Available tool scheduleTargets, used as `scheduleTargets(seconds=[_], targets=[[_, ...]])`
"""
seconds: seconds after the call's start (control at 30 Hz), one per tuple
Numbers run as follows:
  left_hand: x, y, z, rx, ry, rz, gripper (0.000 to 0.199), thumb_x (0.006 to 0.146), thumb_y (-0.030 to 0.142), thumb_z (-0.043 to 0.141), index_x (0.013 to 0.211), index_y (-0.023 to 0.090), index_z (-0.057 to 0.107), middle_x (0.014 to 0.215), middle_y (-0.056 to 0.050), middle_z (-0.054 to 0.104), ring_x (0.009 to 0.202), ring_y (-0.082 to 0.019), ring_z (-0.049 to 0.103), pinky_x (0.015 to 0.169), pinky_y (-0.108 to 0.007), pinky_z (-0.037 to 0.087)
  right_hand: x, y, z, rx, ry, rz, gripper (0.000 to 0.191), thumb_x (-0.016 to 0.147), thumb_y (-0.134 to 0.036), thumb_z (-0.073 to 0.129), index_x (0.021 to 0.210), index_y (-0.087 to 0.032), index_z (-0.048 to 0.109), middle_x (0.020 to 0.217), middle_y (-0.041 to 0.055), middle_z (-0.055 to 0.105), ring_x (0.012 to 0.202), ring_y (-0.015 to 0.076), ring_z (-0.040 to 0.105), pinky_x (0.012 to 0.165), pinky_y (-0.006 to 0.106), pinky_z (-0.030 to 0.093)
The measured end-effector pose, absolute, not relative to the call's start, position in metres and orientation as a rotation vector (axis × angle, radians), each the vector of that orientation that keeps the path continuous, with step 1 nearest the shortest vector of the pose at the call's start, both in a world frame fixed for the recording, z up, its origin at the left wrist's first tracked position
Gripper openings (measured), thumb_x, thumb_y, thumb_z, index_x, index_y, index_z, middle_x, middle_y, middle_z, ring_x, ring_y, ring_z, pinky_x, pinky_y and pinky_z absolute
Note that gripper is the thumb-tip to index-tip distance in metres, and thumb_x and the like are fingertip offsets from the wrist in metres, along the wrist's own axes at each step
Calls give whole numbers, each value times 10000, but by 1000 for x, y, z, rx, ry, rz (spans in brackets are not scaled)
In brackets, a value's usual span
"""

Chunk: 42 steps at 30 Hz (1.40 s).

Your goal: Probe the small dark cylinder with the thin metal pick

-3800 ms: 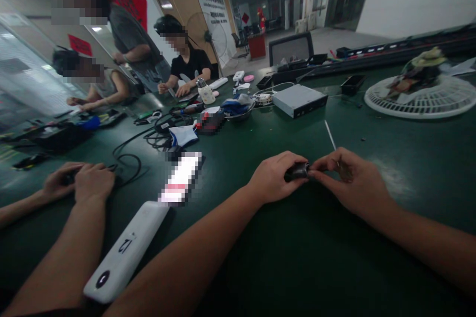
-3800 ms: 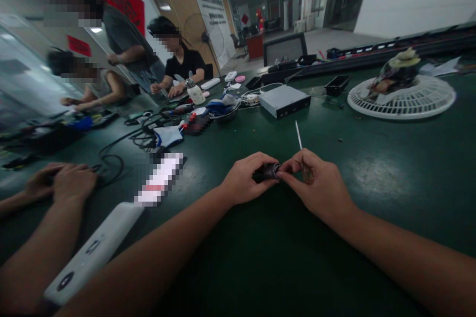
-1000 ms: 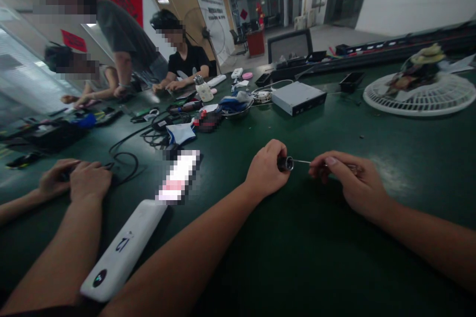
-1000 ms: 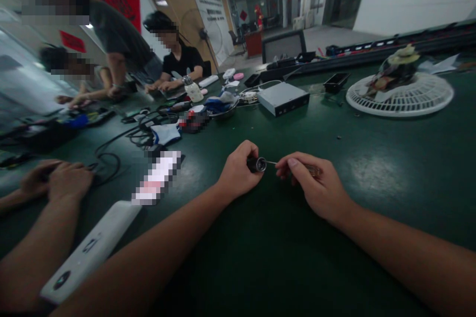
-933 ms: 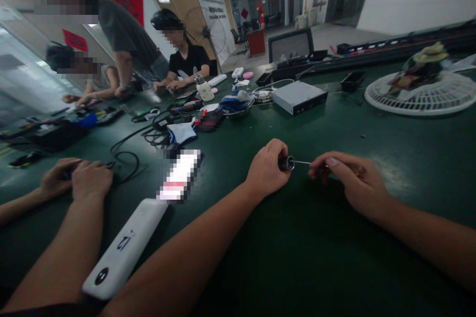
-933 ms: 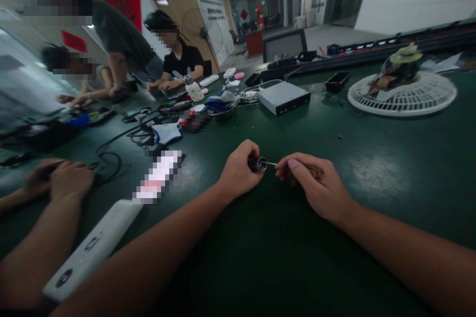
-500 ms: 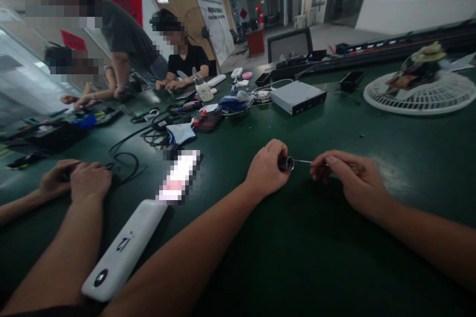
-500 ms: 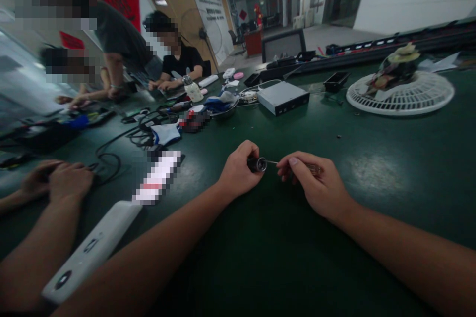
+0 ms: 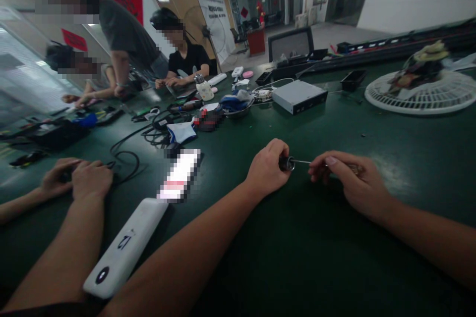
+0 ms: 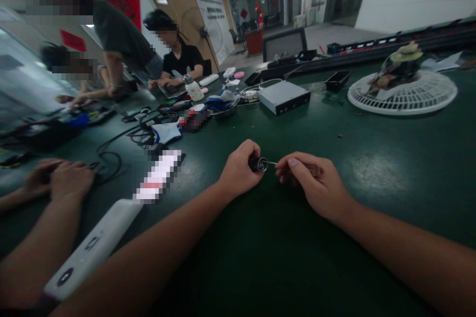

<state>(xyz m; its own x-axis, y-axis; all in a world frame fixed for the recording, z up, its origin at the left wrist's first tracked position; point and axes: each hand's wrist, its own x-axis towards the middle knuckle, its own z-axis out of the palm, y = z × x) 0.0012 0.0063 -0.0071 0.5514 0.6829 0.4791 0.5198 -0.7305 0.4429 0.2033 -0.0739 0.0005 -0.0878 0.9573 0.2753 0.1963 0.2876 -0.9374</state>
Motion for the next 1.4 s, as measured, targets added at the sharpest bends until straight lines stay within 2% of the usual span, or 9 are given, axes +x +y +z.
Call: scheduleTargets(seconds=[0.1, 0.23, 0.47, 0.63, 0.87, 1.07, 1.27, 1.4], targets=[[1, 6, -7, 2550, 1001, 935, 253, 705, 77, 572, 821, 218, 397, 871, 7, 511, 742, -133, 471, 633, -273, 381, 204, -74, 1, -1075, -1588, 991, 319, 1019, -367, 462, 905, -218, 720, 807, 22, 711, 728, 141, 653, 628, 270, 490], [1, 5, -6, 2578, 996, 887, 236, 728, 93, 575, 828, 219, 402, 867, 12, 503, 735, -132, 462, 628, -276, 379, 203, -74, 0, -1147, -1535, 911, 340, 1015, -342, 462, 811, -209, 700, 725, 19, 691, 675, 139, 637, 610, 271, 483], [2, 5, -5, 2573, 1055, 881, 250, 716, 73, 563, 808, 220, 384, 866, 9, 504, 739, -135, 469, 624, -278, 382, 202, -75, 4, -1060, -1542, 997, 306, 1018, -378, 467, 917, -210, 702, 816, 32, 705, 727, 160, 669, 615, 287, 502], [2, 5, -5, 2602, 1054, 849, 238, 729, 75, 564, 811, 218, 393, 872, 8, 512, 740, -135, 470, 629, -278, 387, 203, -76, 3, -1105, -1595, 946, 358, 1027, -368, 444, 828, -207, 695, 750, 29, 686, 698, 152, 640, 620, 287, 487], [2, 5, -5, 2594, 1078, 870, 259, 712, 57, 553, 805, 221, 374, 860, 11, 502, 739, -135, 465, 632, -280, 377, 203, -76, -1, -1031, -1578, 977, 305, 1027, -386, 461, 947, -216, 701, 826, 24, 699, 731, 148, 655, 608, 281, 489], [2, 4, -5, 2609, 1069, 845, 248, 733, 62, 556, 817, 220, 383, 878, 9, 503, 742, -135, 463, 637, -279, 384, 203, -77, 0, -1084, -1597, 937, 350, 1032, -374, 445, 854, -203, 693, 763, 29, 680, 703, 149, 641, 615, 284, 487], [1, 4, -6, 2607, 1079, 863, 244, 738, 56, 552, 828, 217, 391, 893, 9, 508, 748, -133, 466, 638, -275, 389, 203, -75, 0, -1056, -1588, 979, 309, 1027, -394, 457, 952, -212, 695, 838, 33, 695, 738, 155, 656, 594, 282, 488], [1, 4, -5, 2624, 1069, 832, 241, 738, 51, 559, 835, 213, 409, 912, 0, 520, 764, -137, 483, 638, -272, 395, 204, -74, 0, -1055, -1583, 978, 323, 1031, -387, 451, 919, -213, 699, 822, 27, 692, 723, 148, 652, 592, 282, 485]])
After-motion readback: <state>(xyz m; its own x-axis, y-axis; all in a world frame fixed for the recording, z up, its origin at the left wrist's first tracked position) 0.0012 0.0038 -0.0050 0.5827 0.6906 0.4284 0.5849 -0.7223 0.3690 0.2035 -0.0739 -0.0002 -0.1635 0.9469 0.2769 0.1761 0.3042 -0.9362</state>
